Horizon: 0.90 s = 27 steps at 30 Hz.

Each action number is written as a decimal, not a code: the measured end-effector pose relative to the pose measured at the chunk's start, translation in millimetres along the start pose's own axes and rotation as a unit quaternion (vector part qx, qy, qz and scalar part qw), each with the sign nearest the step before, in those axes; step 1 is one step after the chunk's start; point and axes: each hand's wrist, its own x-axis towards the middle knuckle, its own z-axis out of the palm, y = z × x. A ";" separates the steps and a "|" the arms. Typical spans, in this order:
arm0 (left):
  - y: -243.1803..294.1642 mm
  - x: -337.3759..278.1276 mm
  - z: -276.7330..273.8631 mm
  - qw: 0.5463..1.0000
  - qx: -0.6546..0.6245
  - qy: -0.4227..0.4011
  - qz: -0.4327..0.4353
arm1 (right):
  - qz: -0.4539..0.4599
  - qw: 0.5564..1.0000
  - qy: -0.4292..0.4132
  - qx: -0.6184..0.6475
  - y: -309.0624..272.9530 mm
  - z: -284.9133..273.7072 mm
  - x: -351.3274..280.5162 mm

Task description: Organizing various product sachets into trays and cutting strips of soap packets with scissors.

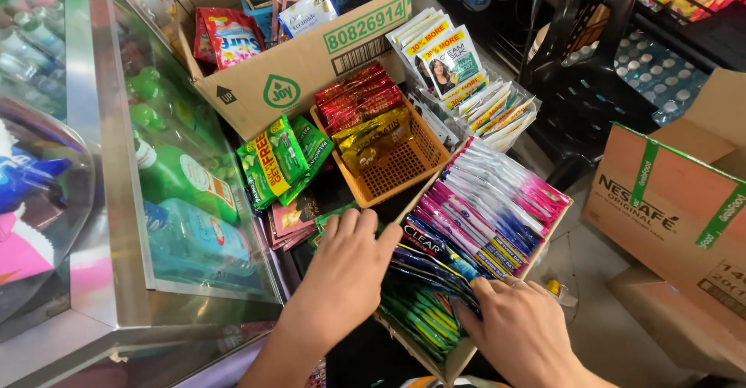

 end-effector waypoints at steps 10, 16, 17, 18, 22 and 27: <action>3.0 24.3 33.4 0.974 -0.209 0.031 0.079 | 0.022 0.988 0.112 -0.103 -14.7 8.6 -17.4; -0.1 8.9 38.6 0.987 -0.109 0.110 0.037 | 0.000 0.983 0.151 -0.102 -10.7 16.9 -17.5; 0.7 0.8 30.3 0.988 -0.112 0.098 0.039 | 0.013 0.987 0.131 -0.088 -9.0 18.9 -16.2; 1.0 -7.1 21.9 0.989 -0.114 0.085 0.042 | 0.026 0.991 0.112 -0.073 -7.5 21.0 -14.8; 9.2 -25.1 29.5 0.990 -0.126 0.037 0.042 | 0.059 0.997 0.027 -0.048 -3.6 7.8 -6.3; 13.4 -23.0 40.1 0.994 -0.049 0.098 0.011 | -0.060 0.983 0.165 -0.054 8.2 13.9 -5.2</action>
